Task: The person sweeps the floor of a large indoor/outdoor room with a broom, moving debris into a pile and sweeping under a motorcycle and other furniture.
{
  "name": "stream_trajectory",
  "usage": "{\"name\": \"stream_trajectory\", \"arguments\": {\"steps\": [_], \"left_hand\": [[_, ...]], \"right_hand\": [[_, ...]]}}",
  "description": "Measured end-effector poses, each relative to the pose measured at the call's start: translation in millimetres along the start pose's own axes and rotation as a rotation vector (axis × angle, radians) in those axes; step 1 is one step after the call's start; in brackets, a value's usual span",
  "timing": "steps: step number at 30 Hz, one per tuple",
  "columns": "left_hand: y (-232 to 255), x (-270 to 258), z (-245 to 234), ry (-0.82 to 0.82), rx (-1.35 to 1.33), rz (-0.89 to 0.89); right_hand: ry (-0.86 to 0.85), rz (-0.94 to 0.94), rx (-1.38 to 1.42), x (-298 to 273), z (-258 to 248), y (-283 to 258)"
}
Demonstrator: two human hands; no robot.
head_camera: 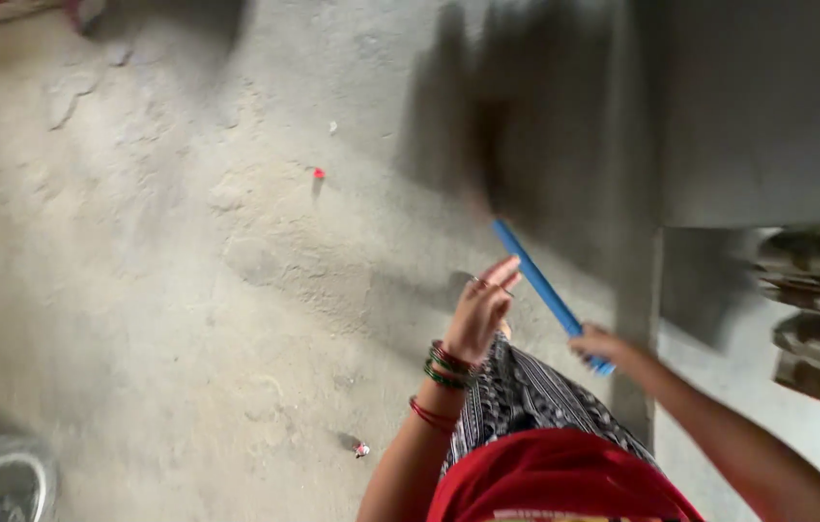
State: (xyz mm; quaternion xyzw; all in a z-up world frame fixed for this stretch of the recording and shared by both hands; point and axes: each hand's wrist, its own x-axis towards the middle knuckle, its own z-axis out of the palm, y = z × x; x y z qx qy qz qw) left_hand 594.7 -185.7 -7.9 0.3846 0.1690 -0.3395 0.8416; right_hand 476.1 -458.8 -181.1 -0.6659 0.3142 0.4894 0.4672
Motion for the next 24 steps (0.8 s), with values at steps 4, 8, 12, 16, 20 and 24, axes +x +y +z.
{"name": "stream_trajectory", "arguments": {"steps": [4,8,12,16,20,24], "left_hand": [[29.8,26.1,16.0,-0.032,0.012,-0.039],[43.0,51.7,37.1,-0.042,0.006,-0.043],[65.2,67.7,53.4,-0.014,0.048,-0.061],[89.8,59.8,47.0,0.049,0.099,-0.044],[111.6,54.1,39.4,0.049,-0.017,0.121],[113.0,64.4,33.3,0.098,-0.095,0.169]], "right_hand": [[-0.172,-0.052,0.405,-62.3,-131.5,-1.2],[-0.014,-0.024,0.550,-125.0,-167.4,25.7],[0.066,-0.014,0.882,-93.0,-185.0,18.3],[0.080,0.060,0.899,20.1,-234.6,-31.0],[0.157,0.108,0.596,94.3,-211.8,-133.5],[0.124,-0.105,0.118,116.1,-114.5,-171.5]]}}
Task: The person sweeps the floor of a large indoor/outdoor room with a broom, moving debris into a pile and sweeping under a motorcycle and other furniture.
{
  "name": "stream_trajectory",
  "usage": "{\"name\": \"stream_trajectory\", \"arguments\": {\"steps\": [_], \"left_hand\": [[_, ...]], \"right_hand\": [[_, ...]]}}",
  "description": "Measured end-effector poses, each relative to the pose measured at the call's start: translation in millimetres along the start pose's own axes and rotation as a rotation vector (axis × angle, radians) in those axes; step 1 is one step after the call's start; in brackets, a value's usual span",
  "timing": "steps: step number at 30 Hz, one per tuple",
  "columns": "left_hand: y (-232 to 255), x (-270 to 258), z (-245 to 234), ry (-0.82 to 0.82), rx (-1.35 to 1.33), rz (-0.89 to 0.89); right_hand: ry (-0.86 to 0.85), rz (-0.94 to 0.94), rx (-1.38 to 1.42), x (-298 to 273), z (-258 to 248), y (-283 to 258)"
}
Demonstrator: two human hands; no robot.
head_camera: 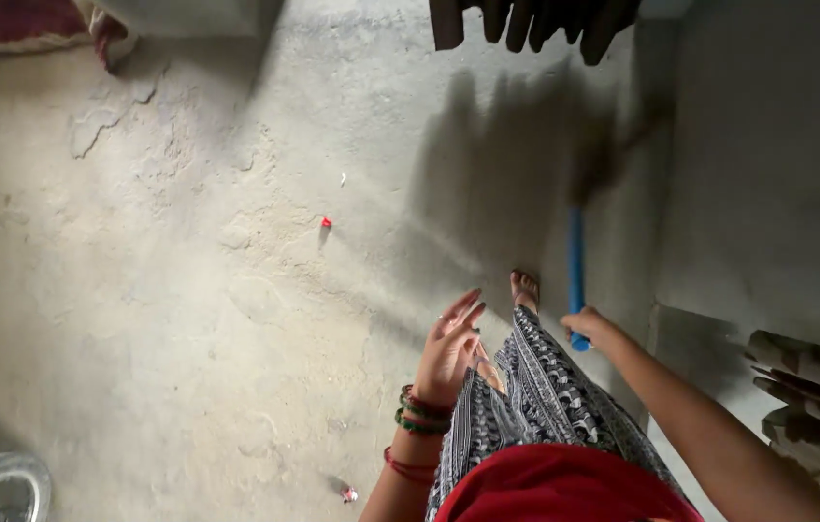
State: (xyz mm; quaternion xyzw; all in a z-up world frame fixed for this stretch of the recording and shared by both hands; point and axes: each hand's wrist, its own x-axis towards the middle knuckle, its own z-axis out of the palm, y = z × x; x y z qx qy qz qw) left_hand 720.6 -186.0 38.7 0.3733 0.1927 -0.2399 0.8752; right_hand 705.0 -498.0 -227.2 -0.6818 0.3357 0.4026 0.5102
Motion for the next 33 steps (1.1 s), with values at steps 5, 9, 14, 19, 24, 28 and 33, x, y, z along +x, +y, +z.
{"name": "stream_trajectory", "arguments": {"steps": [5,9,14,19,24,28,33], "left_hand": [[-9.7,29.8,13.0,0.029,0.032,-0.039],[-3.4,58.2,26.4,-0.120,0.202,0.086],[14.8,83.8,45.1,-0.097,0.025,0.001],[11.4,82.3,32.8,0.017,-0.012,0.041],[20.4,51.4,25.3,0.156,-0.027,0.095],[22.8,29.4,34.7,0.236,-0.081,0.149],[16.9,23.5,37.7,0.235,-0.179,0.175]], "right_hand": [[-0.108,0.141,-0.009,-37.2,-76.0,-23.3],[-0.159,0.084,0.194,-97.6,-212.3,-66.0],[0.061,-0.001,0.265,-122.8,-287.8,-69.4],[0.168,0.032,0.744,-9.2,-328.3,-97.2],[0.256,0.088,0.431,45.4,-273.9,-201.4],[0.130,0.162,-0.045,72.0,-181.5,-226.2],[0.025,0.039,-0.366,60.6,-71.5,-175.6]]}}
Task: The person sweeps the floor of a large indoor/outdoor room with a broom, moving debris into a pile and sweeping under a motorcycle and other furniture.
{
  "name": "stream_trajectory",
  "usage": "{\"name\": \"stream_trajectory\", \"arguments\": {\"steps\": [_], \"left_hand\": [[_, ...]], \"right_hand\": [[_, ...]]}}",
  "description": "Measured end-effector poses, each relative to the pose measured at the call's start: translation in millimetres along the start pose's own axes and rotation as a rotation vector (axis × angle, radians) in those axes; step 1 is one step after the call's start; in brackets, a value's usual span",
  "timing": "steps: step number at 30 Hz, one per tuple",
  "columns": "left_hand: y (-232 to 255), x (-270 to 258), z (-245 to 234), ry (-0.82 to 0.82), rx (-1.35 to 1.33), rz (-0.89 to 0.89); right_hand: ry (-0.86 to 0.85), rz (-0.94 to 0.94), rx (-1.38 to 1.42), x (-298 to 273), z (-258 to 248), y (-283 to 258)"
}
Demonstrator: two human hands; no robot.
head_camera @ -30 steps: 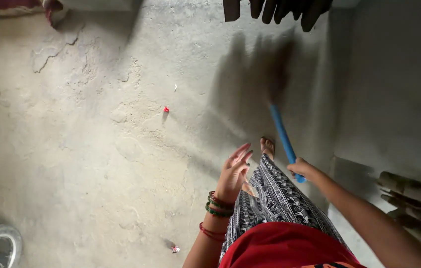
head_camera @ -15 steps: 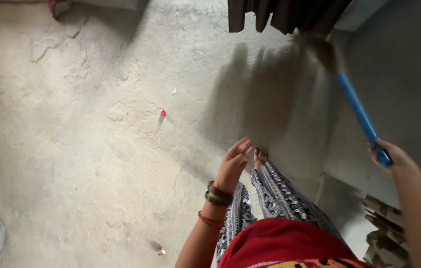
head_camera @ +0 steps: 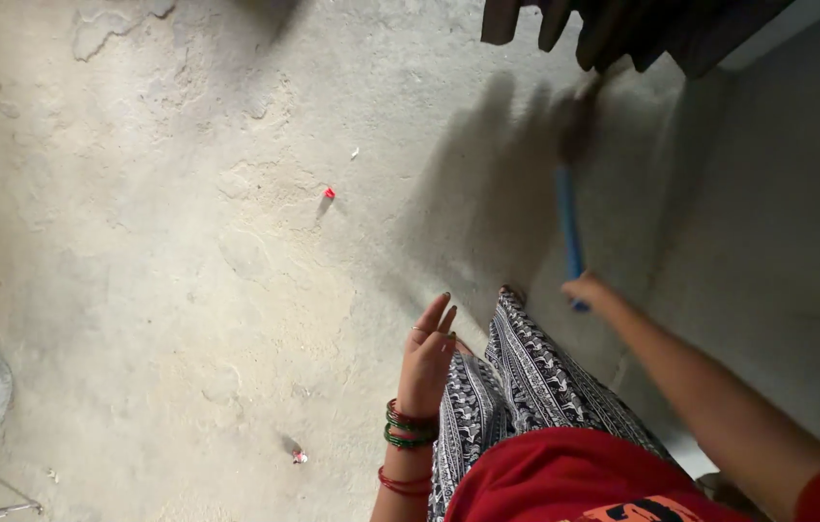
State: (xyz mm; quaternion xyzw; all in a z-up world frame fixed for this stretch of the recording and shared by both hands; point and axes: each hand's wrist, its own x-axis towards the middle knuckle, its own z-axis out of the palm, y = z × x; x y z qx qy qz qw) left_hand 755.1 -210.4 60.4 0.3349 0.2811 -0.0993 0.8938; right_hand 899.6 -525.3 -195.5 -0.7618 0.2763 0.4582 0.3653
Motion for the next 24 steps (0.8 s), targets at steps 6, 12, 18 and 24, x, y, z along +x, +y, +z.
{"name": "stream_trajectory", "arguments": {"steps": [6,12,18,24], "left_hand": [[-8.1,4.8,-1.0,-0.097,-0.013,0.029],[-21.4,-2.0,-14.1,-0.178,-0.043,0.050],[-45.6,-18.4,-48.9,-0.137,-0.207,0.052],[-49.1,-62.0,-82.2,-0.031,-0.280,0.151]], "right_hand": [[-0.280,-0.036,0.233,-18.3,34.2,10.9],[-0.314,0.013,0.581,-95.0,-86.6,59.3],[-0.419,0.113,0.923,-163.8,-111.2,152.7],[-0.309,-0.312,0.340,-51.7,-131.2,170.6]]}}
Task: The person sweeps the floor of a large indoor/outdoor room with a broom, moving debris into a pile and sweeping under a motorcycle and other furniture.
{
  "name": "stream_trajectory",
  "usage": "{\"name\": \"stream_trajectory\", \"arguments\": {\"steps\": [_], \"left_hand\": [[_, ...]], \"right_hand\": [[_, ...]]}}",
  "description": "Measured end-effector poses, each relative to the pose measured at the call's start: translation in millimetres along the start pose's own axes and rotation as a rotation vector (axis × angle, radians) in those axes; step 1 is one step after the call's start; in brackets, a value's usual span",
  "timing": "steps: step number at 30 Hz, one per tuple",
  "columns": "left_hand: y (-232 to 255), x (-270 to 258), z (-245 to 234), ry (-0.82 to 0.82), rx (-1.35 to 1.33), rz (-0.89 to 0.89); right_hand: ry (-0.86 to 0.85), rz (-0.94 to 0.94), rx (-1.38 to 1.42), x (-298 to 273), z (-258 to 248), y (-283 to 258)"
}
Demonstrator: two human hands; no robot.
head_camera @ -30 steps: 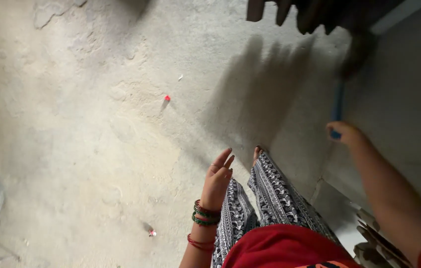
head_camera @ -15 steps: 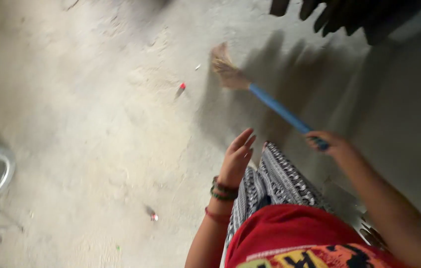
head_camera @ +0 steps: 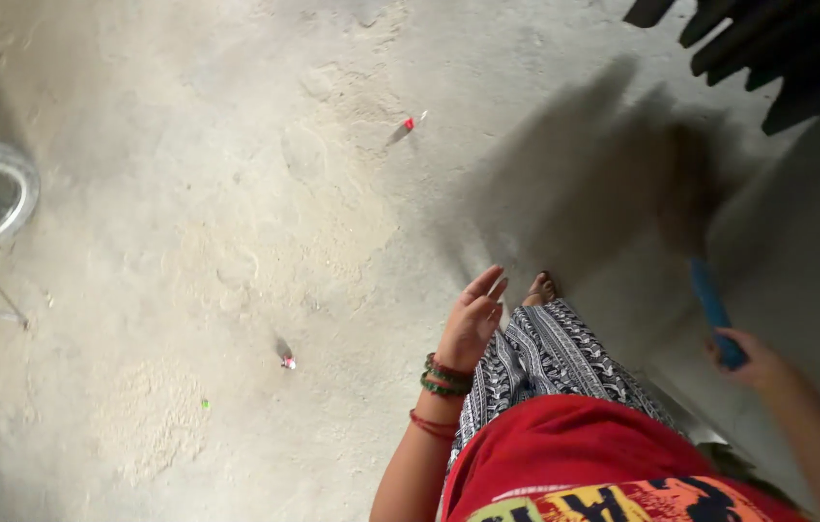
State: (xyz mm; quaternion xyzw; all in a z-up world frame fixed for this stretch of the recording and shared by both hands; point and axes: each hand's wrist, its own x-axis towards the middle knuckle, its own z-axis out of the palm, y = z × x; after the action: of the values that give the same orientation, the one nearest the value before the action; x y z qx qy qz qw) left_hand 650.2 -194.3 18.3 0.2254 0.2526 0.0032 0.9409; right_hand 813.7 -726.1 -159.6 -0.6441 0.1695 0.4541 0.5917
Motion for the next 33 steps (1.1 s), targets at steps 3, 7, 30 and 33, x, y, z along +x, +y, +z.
{"name": "stream_trajectory", "arguments": {"steps": [3,7,30,33], "left_hand": [[8.2,-18.2,-5.3,0.107,-0.010,0.011],[11.5,-20.3,2.0,0.138,0.038,0.018],[1.2,132.6,40.8,-0.113,-0.029,-0.148],[21.7,154.9,32.0,-0.111,-0.037,-0.122]], "right_hand": [[-0.102,-0.041,-0.169,71.2,73.0,-14.8],[-0.228,0.379,0.226,146.2,288.7,-33.9],[0.147,0.315,0.634,94.8,48.6,-95.6],[0.188,0.375,0.546,159.2,52.2,-99.8]]}}
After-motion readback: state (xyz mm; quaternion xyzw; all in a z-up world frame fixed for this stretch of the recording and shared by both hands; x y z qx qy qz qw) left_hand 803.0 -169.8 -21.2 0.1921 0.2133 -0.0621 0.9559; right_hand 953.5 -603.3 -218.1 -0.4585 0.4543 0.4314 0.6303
